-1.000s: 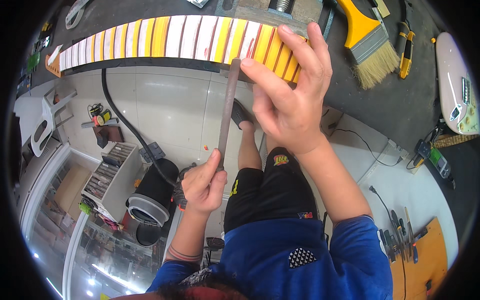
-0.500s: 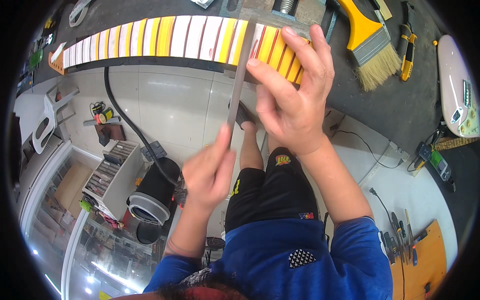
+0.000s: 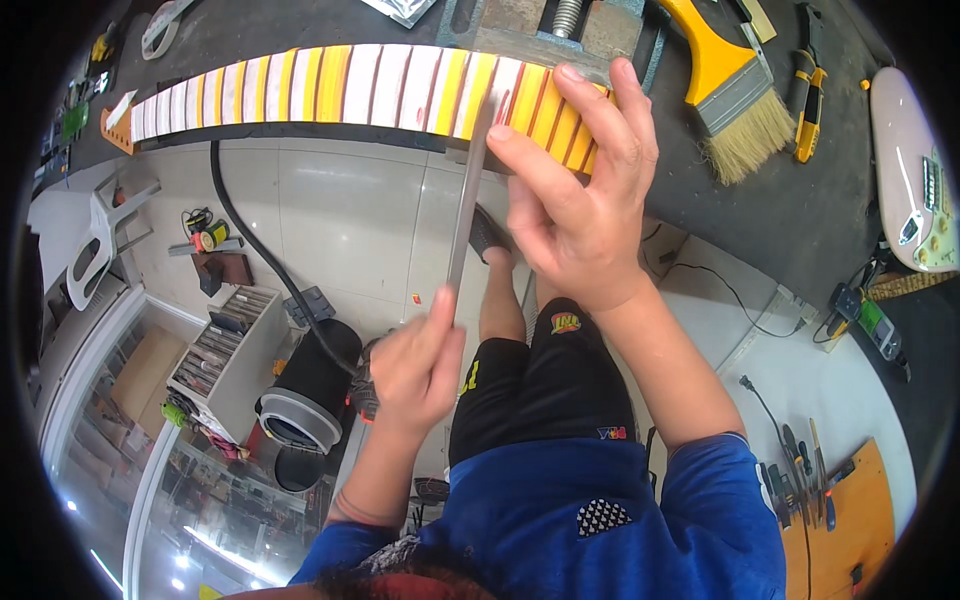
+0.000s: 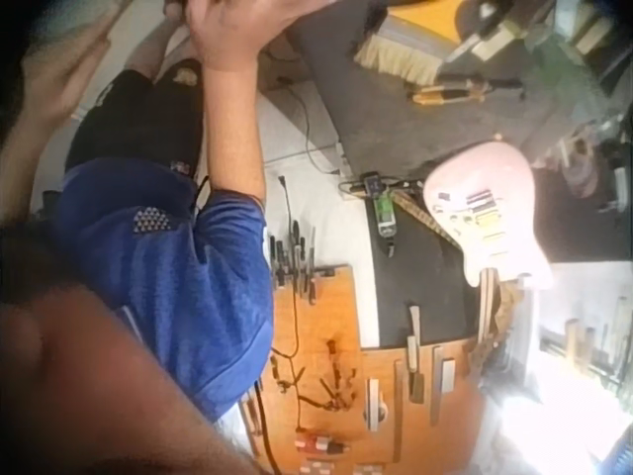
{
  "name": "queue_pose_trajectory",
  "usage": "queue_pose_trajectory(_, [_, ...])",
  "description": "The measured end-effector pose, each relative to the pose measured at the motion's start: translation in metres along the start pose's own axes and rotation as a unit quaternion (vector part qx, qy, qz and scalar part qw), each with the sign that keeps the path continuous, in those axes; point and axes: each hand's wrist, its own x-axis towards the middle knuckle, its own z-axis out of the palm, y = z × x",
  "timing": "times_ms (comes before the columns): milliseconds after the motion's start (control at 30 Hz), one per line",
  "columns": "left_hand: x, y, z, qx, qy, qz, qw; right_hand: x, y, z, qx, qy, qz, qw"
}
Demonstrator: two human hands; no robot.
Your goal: The person files the frets of a guitar neck using a metal file, moving the file back and forth across each fret while holding the neck steady with the other hand. The person occasionally brushes away dust from the fretboard with a yellow brush.
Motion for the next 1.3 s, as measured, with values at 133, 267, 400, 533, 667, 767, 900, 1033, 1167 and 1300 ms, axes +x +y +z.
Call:
queue_pose_trajectory(133, [0.020,0.005,-0.001,-0.004,0.051,0.034,0.998,0.001,-0.002,0.003,0.011,0.010,-0.003,1.000])
queue_pose_trajectory(267, [0.102,0.015,0.010,-0.034,0.094,0.065,0.993,0.003,-0.004,0.004,0.016,0.017,0.005,1.000])
queue_pose_trajectory(400, [0.044,-0.002,0.016,-0.031,0.096,0.060,0.993,0.002,-0.001,0.003,0.009,0.014,0.001,1.000])
queue_pose_trajectory(533, [-0.032,-0.008,-0.002,-0.016,0.038,0.030,0.999,0.002,-0.002,0.002,-0.001,0.014,-0.005,1.000])
queue_pose_trajectory(667, [-0.029,-0.014,0.000,-0.048,0.076,0.038,0.995,0.002,-0.003,0.003,0.002,0.012,-0.003,1.000])
queue_pose_trajectory(767, [-0.020,-0.016,-0.002,-0.077,0.082,0.028,0.993,0.001,-0.003,0.004,0.001,0.012,-0.003,1.000])
queue_pose_trajectory(900, [-0.018,-0.019,0.000,-0.086,0.065,0.046,0.993,0.002,-0.002,0.003,-0.001,0.012,-0.006,1.000])
queue_pose_trajectory(1033, [-0.016,-0.020,0.001,-0.093,0.060,0.050,0.993,0.002,-0.003,0.005,0.004,0.016,-0.003,1.000])
queue_pose_trajectory(1167, [-0.010,-0.015,-0.003,-0.119,0.028,0.017,0.992,0.001,-0.002,0.004,0.002,0.019,-0.002,1.000])
queue_pose_trajectory(1300, [0.053,0.006,-0.002,-0.141,0.047,0.014,0.989,0.001,-0.002,0.004,0.003,0.014,-0.007,1.000])
